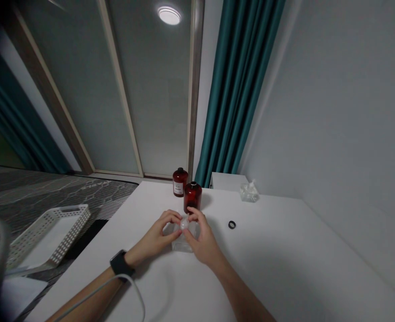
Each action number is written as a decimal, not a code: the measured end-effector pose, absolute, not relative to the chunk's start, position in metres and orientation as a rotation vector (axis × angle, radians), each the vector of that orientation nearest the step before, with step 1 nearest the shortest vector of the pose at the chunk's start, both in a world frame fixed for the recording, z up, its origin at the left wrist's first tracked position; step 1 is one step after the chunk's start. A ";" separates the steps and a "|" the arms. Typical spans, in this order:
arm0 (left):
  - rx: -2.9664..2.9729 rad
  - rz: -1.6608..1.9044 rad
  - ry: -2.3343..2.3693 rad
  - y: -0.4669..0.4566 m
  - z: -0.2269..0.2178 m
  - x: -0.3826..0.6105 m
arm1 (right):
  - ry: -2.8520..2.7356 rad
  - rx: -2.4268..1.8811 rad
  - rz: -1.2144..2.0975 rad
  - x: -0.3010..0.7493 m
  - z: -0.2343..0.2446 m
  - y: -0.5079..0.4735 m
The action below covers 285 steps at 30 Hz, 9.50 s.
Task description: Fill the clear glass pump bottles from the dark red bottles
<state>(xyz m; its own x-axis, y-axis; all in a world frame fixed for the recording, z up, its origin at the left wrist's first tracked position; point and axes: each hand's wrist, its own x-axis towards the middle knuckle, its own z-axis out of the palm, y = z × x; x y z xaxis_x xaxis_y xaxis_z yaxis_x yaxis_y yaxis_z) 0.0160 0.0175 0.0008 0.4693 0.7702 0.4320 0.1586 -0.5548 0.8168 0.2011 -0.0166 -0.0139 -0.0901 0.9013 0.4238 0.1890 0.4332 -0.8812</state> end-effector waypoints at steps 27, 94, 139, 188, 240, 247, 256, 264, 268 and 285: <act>2.026 1.082 0.779 0.018 0.001 0.016 | -1.585 -0.933 0.914 0.207 -0.016 -0.015; 2.022 0.898 0.728 0.023 0.009 -0.001 | -1.535 -0.958 1.003 0.207 -0.013 -0.016; 2.033 0.698 0.638 0.027 0.008 -0.007 | -1.395 -0.826 1.297 0.205 -0.012 -0.014; 2.089 0.712 0.721 0.034 0.013 -0.025 | -1.717 -1.173 0.843 0.201 0.001 -0.032; 2.203 0.897 0.895 0.023 0.017 0.052 | -1.832 -1.174 0.899 0.282 0.019 -0.013; 2.209 0.922 0.773 0.051 0.018 0.122 | -1.723 -1.237 0.810 0.346 0.015 -0.009; 2.076 0.881 0.784 0.090 0.009 0.221 | -1.560 -1.347 0.835 0.432 -0.012 0.015; 2.108 0.833 0.773 0.117 -0.002 0.265 | -1.514 -1.349 0.860 0.470 -0.033 0.039; 2.109 0.822 0.764 0.121 -0.007 0.273 | -1.508 -1.349 0.851 0.477 -0.037 0.041; 2.222 0.708 0.855 0.124 -0.026 0.271 | -1.492 -1.389 0.755 0.477 -0.045 0.039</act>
